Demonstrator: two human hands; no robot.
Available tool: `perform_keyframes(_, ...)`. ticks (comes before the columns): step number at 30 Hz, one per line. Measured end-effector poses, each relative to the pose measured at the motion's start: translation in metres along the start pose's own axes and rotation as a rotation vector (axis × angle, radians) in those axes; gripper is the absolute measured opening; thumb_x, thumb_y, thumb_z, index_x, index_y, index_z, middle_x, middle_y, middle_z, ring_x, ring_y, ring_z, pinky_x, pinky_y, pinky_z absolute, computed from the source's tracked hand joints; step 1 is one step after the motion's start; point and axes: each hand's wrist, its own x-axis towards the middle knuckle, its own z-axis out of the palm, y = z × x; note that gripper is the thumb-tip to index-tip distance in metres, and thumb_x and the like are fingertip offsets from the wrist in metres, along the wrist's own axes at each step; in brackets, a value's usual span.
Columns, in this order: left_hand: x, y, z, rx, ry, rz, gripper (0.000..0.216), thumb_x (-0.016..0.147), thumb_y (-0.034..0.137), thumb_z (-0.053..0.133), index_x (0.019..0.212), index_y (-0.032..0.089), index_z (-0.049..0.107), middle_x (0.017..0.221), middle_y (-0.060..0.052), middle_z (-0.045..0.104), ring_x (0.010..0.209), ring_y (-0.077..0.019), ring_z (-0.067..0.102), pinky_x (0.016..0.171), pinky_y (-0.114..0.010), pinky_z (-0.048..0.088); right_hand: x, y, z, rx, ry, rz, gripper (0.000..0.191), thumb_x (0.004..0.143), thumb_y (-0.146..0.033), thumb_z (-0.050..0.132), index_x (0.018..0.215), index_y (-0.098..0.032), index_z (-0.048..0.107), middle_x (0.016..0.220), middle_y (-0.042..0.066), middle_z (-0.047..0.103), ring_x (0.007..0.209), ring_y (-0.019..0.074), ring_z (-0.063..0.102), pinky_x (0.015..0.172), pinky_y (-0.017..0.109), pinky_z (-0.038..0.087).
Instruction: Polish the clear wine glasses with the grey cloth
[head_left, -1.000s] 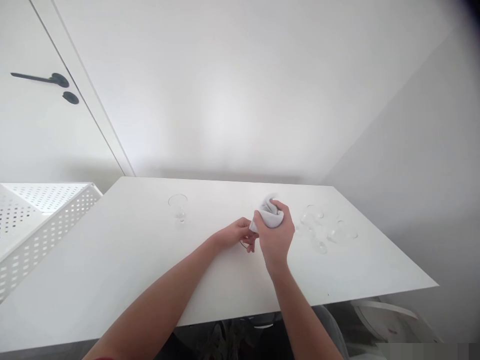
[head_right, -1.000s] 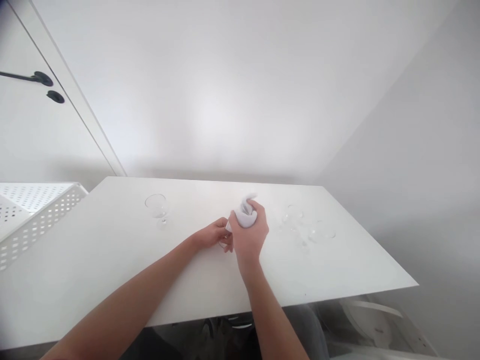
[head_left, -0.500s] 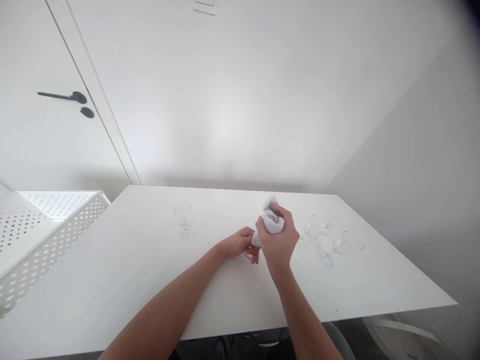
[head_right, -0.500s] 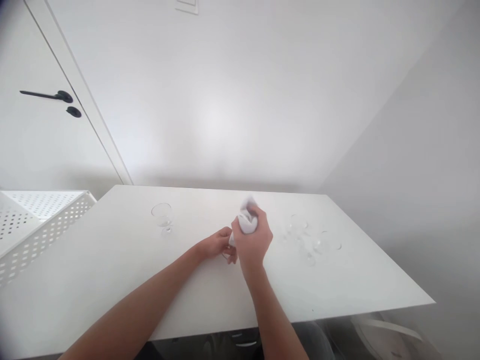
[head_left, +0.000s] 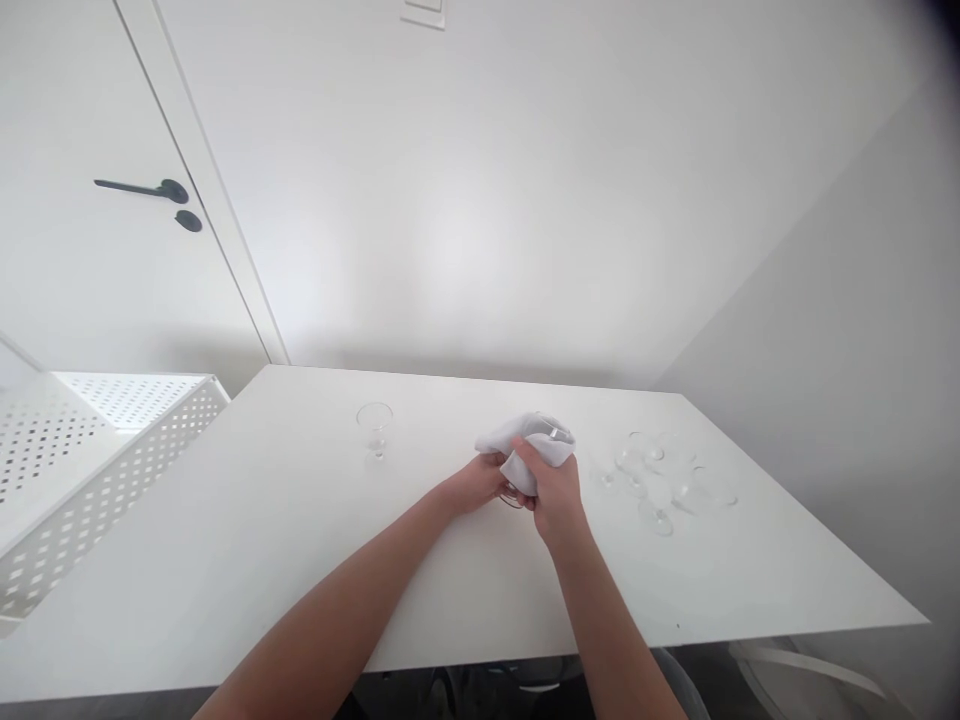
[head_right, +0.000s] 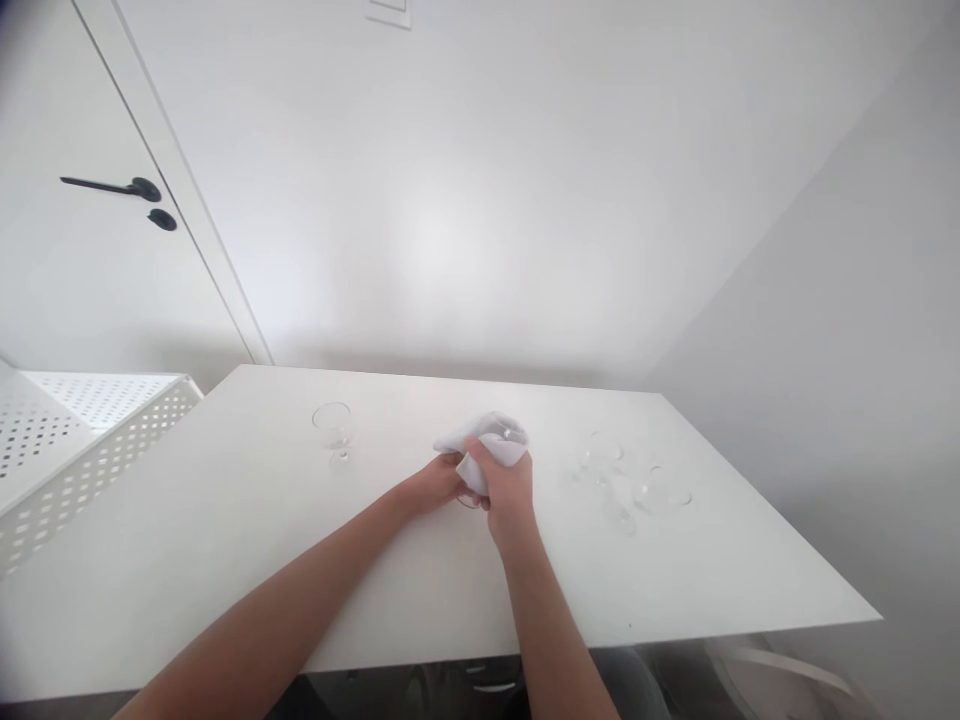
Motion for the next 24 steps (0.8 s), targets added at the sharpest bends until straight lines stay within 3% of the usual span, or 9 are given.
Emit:
perform_keyframes(3, 0.004, 0.001, -0.004, -0.026, 0.137, 0.084, 0.034, 0.077, 0.034, 0.088, 0.101, 0.014, 0.075, 0.100, -0.013, 0.074, 0.093, -0.0249, 0.070, 0.086, -0.038, 0.055, 0.014, 0.001, -0.016, 0.060, 0.209, -0.145, 0.047, 0.066, -0.046, 0.093, 0.096, -0.018, 0.071, 0.087, 0.005, 0.074, 0.072, 0.0208, 0.069, 0.056, 0.031, 0.055)
perform_keyframes(5, 0.005, 0.003, -0.007, -0.071, 0.279, 0.141, 0.038, 0.083, 0.040, 0.084, 0.111, 0.017, 0.074, 0.120, -0.015, 0.072, 0.112, -0.0274, 0.067, 0.093, -0.037, 0.053, 0.018, 0.001, -0.028, 0.041, 0.254, -0.152, 0.046, 0.066, -0.045, 0.095, 0.095, -0.017, 0.072, 0.094, 0.006, 0.075, 0.084, 0.0221, 0.070, 0.068, 0.032, 0.058)
perform_keyframes(7, 0.005, 0.007, -0.009, -0.112, 0.301, 0.172, 0.046, 0.090, 0.053, 0.075, 0.121, 0.020, 0.072, 0.138, -0.016, 0.066, 0.127, -0.0291, 0.061, 0.099, -0.039, 0.051, 0.015, 0.003, -0.038, 0.030, 0.026, -0.001, 0.046, 0.069, -0.046, 0.094, 0.098, -0.017, 0.073, 0.094, 0.006, 0.074, 0.085, 0.0224, 0.070, 0.070, 0.032, 0.057)
perform_keyframes(9, 0.003, 0.012, -0.008, -0.123, 0.162, 0.200, 0.061, 0.089, 0.065, 0.070, 0.131, 0.020, 0.068, 0.148, -0.018, 0.060, 0.132, -0.0316, 0.058, 0.104, -0.042, 0.049, 0.008, 0.008, -0.042, 0.062, -0.359, 0.189, 0.048, 0.075, -0.049, 0.090, 0.107, -0.018, 0.073, 0.096, 0.008, 0.074, 0.087, 0.0238, 0.071, 0.072, 0.034, 0.057)
perform_keyframes(11, -0.001, 0.016, -0.007, -0.123, -0.009, 0.211, 0.069, 0.085, 0.070, 0.071, 0.129, 0.017, 0.068, 0.140, -0.022, 0.064, 0.122, -0.0328, 0.063, 0.098, -0.043, 0.051, -0.001, 0.015, -0.039, 0.116, -0.634, 0.307, 0.052, 0.079, -0.054, 0.086, 0.114, -0.019, 0.072, 0.097, 0.008, 0.073, 0.089, 0.0255, 0.071, 0.075, 0.037, 0.058)
perform_keyframes(13, -0.004, 0.019, -0.006, -0.117, -0.095, 0.207, 0.065, 0.084, 0.070, 0.072, 0.118, 0.014, 0.070, 0.121, -0.021, 0.071, 0.103, -0.0296, 0.068, 0.087, -0.039, 0.053, -0.009, 0.021, -0.033, 0.167, -0.743, 0.329, 0.053, 0.082, -0.059, 0.082, 0.117, -0.022, 0.070, 0.096, 0.008, 0.073, 0.089, 0.0264, 0.071, 0.078, 0.040, 0.058)
perform_keyframes(16, -0.006, 0.021, -0.009, -0.093, -0.029, 0.206, 0.055, 0.082, 0.064, 0.077, 0.104, 0.014, 0.070, 0.099, -0.016, 0.074, 0.086, -0.0245, 0.068, 0.076, -0.034, 0.051, -0.017, 0.025, -0.021, 0.041, -0.704, 0.282, 0.045, 0.087, -0.059, 0.075, 0.113, -0.023, 0.070, 0.097, 0.007, 0.072, 0.090, 0.0267, 0.070, 0.082, 0.042, 0.056)
perform_keyframes(21, -0.004, 0.020, -0.012, -0.095, 0.184, 0.271, 0.050, 0.071, 0.054, 0.089, 0.096, 0.016, 0.068, 0.097, -0.013, 0.075, 0.077, -0.0197, 0.066, 0.065, -0.027, 0.046, -0.025, 0.018, -0.015, -0.575, -0.291, -0.011, 0.024, 0.080, -0.040, 0.080, 0.083, -0.023, 0.064, 0.075, 0.004, 0.064, 0.070, 0.0217, 0.057, 0.067, 0.035, 0.045)
perform_keyframes(24, -0.002, 0.018, -0.013, -0.127, 0.095, 0.261, 0.056, 0.068, 0.061, 0.087, 0.092, 0.014, 0.068, 0.084, -0.013, 0.074, 0.071, -0.0196, 0.065, 0.066, -0.029, 0.047, -0.032, 0.013, -0.019, -0.350, -0.502, 0.182, 0.029, 0.085, -0.049, 0.072, 0.092, -0.021, 0.064, 0.078, 0.003, 0.063, 0.069, 0.0195, 0.057, 0.069, 0.035, 0.048)
